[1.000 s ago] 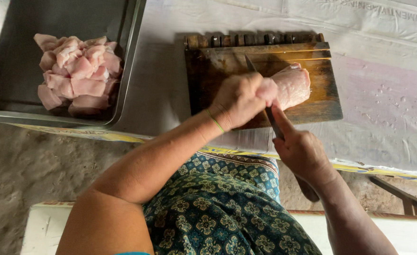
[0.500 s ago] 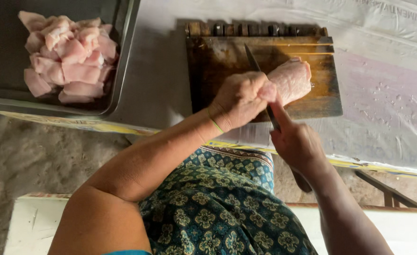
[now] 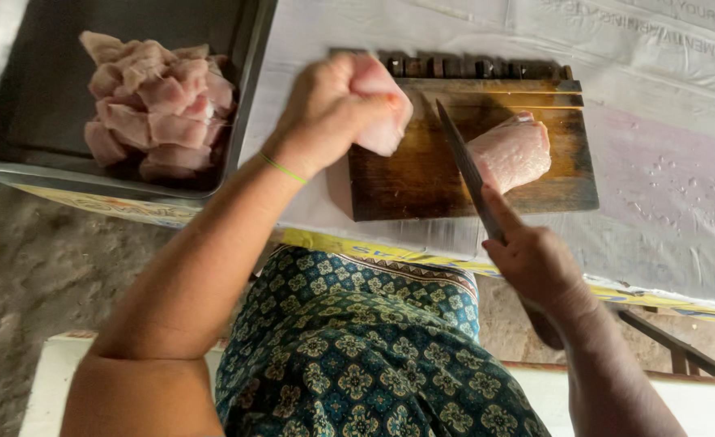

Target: The person is cutting a piece of meat into smaller portions on a wooden cutting board with a knife and moving the cut pieces into a metal tray.

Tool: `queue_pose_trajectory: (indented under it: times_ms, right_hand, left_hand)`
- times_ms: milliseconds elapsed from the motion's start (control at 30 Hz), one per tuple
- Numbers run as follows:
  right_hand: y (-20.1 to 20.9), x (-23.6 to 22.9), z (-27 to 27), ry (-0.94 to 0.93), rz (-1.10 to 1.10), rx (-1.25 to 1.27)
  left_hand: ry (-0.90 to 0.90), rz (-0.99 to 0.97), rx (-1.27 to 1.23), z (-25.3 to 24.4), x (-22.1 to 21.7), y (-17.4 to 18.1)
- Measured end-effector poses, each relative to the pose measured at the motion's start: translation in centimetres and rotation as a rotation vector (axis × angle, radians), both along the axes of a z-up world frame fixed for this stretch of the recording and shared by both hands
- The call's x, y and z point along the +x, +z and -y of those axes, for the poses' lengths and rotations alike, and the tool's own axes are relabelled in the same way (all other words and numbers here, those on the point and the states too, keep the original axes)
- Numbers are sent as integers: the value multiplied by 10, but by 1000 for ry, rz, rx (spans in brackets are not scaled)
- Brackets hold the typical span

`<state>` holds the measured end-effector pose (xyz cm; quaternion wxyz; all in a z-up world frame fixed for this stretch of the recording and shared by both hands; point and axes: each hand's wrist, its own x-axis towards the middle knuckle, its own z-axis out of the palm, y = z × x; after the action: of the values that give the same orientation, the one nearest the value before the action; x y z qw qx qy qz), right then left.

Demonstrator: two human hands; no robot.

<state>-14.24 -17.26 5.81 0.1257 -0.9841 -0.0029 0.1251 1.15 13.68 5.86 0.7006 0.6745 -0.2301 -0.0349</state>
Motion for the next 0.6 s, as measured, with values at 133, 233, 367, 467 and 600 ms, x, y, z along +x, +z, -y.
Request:
queue_pose_trajectory:
  times_ms: [133, 233, 367, 467, 600]
  right_hand:
    - [-6, 12, 20, -113, 38, 336]
    - [-5, 13, 26, -157, 97, 221]
    - [-1, 18, 21, -180, 109, 310]
    - [9, 13, 15, -362, 12, 468]
    - [18, 4, 9, -478, -22, 623]
  left_hand:
    - [-86, 124, 104, 14, 1, -5]
    - [-88, 209, 353, 28, 20, -15]
    - [199, 318, 784, 25, 31, -28]
    - [335, 501, 685, 6, 27, -31]
    - [151, 452, 763, 5, 1, -18]
